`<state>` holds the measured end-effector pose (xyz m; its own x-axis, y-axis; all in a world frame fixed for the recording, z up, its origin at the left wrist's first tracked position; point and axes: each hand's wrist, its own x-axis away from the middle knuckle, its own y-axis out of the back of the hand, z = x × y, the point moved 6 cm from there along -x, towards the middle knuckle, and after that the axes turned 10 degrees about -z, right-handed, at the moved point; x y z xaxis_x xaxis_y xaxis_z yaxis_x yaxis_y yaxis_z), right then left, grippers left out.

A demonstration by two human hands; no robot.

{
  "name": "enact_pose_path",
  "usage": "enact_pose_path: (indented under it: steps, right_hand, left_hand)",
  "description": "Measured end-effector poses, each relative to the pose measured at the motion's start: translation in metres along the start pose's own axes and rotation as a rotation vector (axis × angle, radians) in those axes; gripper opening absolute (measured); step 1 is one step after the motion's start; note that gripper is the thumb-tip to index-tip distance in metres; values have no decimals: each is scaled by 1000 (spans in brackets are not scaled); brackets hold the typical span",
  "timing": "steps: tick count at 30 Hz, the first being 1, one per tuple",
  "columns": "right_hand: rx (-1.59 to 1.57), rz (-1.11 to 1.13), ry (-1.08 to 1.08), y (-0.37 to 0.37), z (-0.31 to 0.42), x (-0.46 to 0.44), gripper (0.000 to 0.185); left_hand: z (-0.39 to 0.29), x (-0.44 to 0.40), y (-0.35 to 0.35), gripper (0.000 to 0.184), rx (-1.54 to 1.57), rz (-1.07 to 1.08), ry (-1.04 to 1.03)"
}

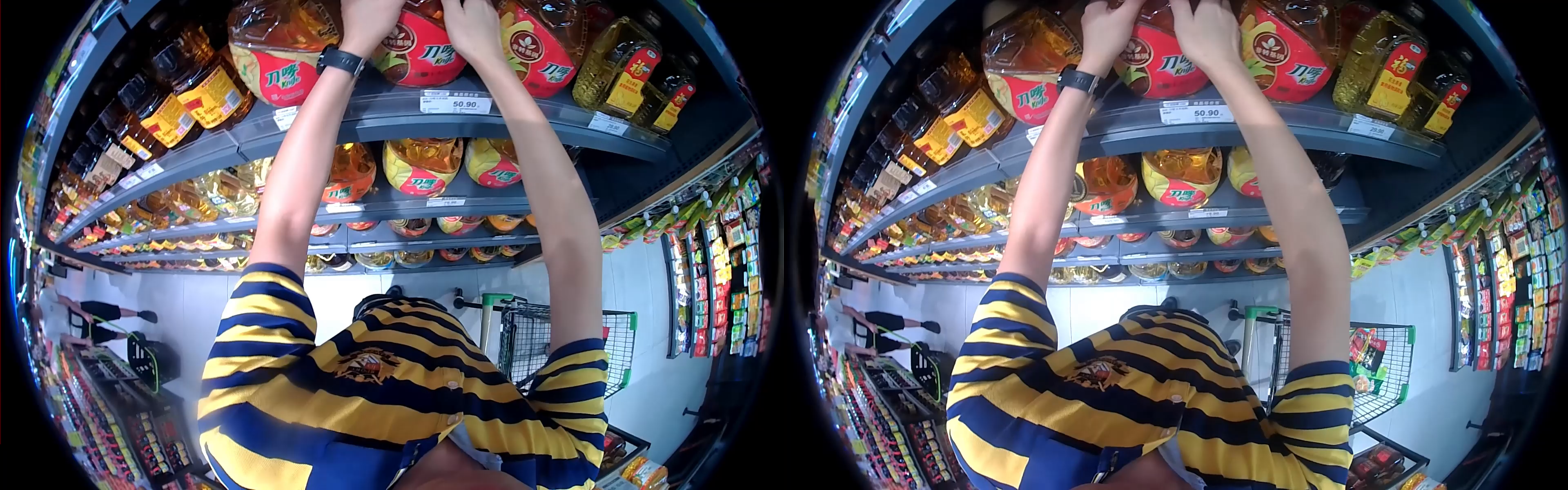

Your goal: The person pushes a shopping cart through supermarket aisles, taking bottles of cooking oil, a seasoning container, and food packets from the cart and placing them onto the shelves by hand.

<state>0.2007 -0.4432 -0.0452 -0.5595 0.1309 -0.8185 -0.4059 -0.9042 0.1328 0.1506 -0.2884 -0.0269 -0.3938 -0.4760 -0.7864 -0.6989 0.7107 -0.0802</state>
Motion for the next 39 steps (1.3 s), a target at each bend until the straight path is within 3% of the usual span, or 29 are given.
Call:
enact_pose_path:
  steps: [14, 15, 16, 17, 20, 21, 23, 24, 25, 27, 29, 30, 31, 32, 33, 35, 39]
  right_hand:
    - [41, 6, -37, 9, 2, 23, 66]
    - [-36, 16, -2, 24, 12, 35, 65]
    - [-52, -92, 147, 43, 28, 50, 49]
    - [-23, -100, 227, 50, 22, 62, 65]
    - [-169, -48, 422, 111, 47, 122, 60]
    - [-119, -14, 392, 129, 45, 143, 58]
    - [-31, 31, 287, 165, 30, 183, 51]
    - [5, 47, 211, 182, 17, 203, 47]
    - [60, 40, 74, 199, 1, 224, 43]
    - [167, -11, -145, 234, -31, 268, 37]
    - [353, -63, -261, 270, -54, 317, 33]
    - [468, -82, -340, 288, -66, 348, 34]
    - [492, -103, -362, 305, -70, 375, 34]
    - [621, -99, -431, 322, -73, 402, 35]
    - [750, -94, -505, 337, -73, 426, 37]
    - [947, -98, -536, 361, -60, 463, 43]
    - [1198, -25, -827, 403, -53, 536, 61]
  left_hand:
    - [-5, 5, 1, 45, -22, -51, 7]
    - [-6, 6, 1, 47, -2, -30, 37]
    - [-6, 5, 1, 48, -20, -31, 21]
    - [-3, 5, 0, 49, -37, -34, 8]
    - [2, 10, 1, 52, -31, -51, 47]
    - [5, 10, 1, 54, -2, -15, 108]
    - [23, 8, 5, 74, -406, -30, 6]
    - [-11, 25, 4, 79, -372, 53, -107]
    - [-23, 41, 9, 82, -475, -98, -359]
    - [-59, 86, 10, 70, -240, -169, -448]
    - [-76, 145, -6, 51, 23, -49, -466]
    - [-85, 179, -22, 42, 131, 175, -404]
    - [-92, 223, -40, 38, 133, 357, -549]
    - [-89, 273, -61, 44, 164, 672, -372]
    - [-79, 326, -79, 45, 238, 880, -375]
    - [-71, 420, -95, 47, 366, 1149, -503]
    - [-76, 535, -101, 55, 517, 1468, -485]
